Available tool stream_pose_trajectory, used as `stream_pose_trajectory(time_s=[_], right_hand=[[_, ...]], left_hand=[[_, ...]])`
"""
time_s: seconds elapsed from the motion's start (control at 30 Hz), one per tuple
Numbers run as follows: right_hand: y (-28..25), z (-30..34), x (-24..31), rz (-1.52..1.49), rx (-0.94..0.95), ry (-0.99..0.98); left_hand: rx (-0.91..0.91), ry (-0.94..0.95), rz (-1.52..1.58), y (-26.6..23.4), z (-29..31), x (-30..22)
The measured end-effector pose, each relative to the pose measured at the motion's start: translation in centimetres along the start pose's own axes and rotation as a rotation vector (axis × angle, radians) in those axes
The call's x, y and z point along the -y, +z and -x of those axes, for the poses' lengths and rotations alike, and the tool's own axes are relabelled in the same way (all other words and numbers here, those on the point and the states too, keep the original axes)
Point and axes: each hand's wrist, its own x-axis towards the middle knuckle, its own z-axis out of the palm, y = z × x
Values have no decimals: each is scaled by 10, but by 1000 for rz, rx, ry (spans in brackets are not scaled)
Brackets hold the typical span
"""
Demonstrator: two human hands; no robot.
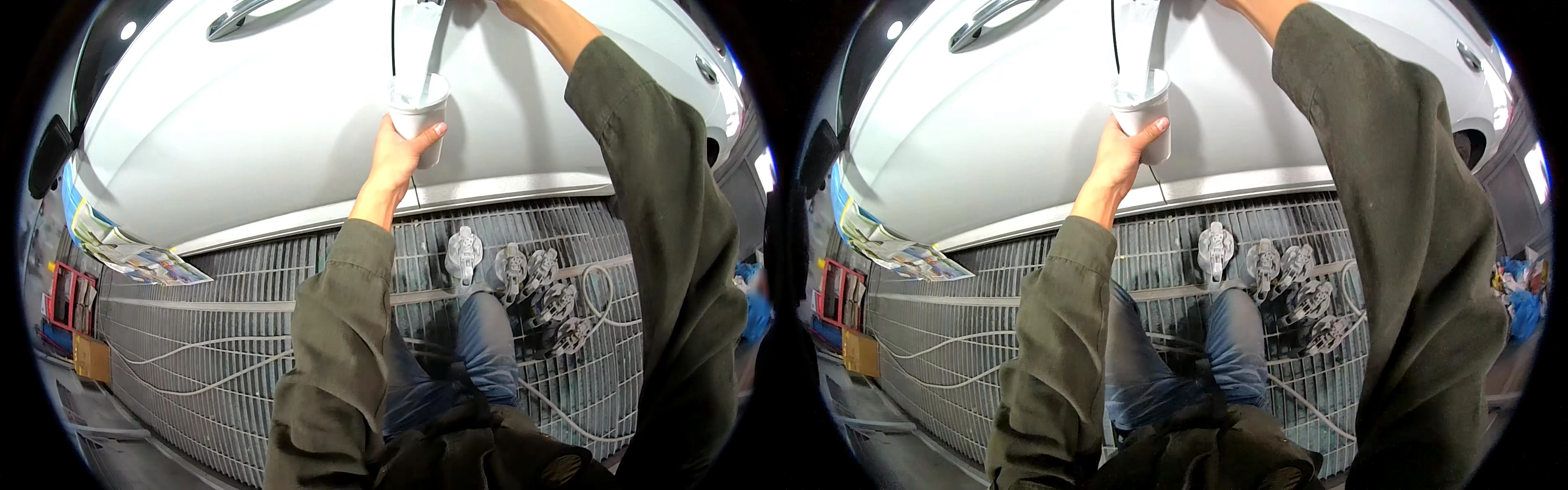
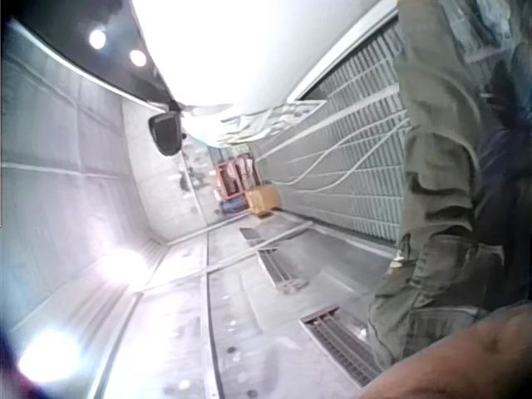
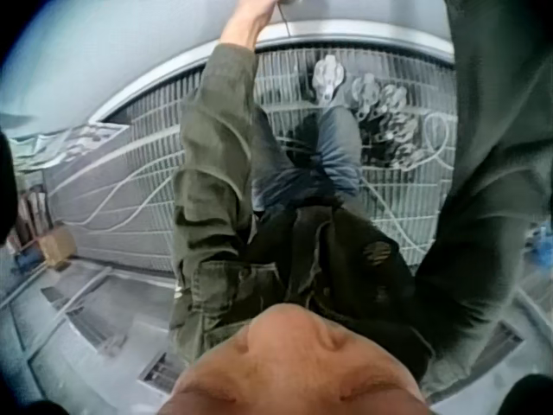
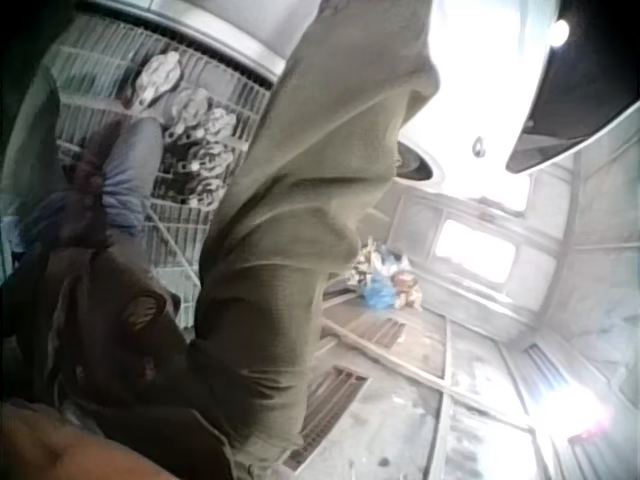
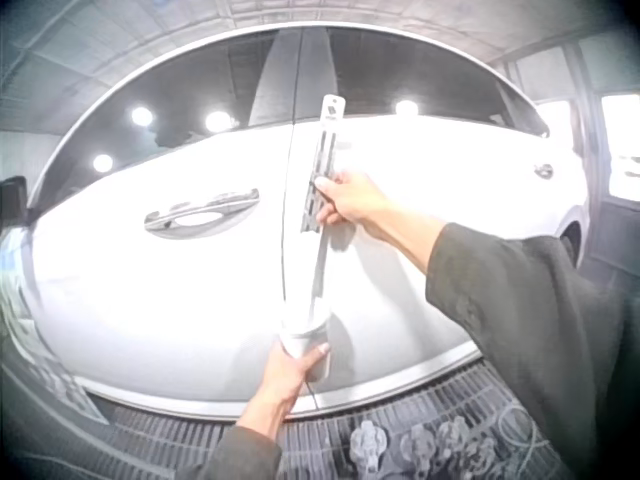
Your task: The person mixes a white paste in a plastic cup using a metal spreader, then applies the paste to the side of a white car. The person walks to a workbench, opens a container, and wipes the rim with a paper towel before returning to the car.
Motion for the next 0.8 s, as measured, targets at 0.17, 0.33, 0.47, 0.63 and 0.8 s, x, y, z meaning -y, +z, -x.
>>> stream_pose_trajectory(time_s=[0.17,0.33,0.47,0.63,0.8], right_hand=[[15,-8,-3,7,7,-14],[7,-11,0,-10,38,-12],[1,-13,0,13,44,-6],[2,-9,2,27,75,62],[0,-20,12,-118,59,-104]], left_hand=[[34,19,20,-13,-6,11],[39,-17,42,-8,-2,6],[48,-13,14,-5,-3,6],[17,-42,-43,-5,1,3],[63,-67,-52,-18,-4,2]])
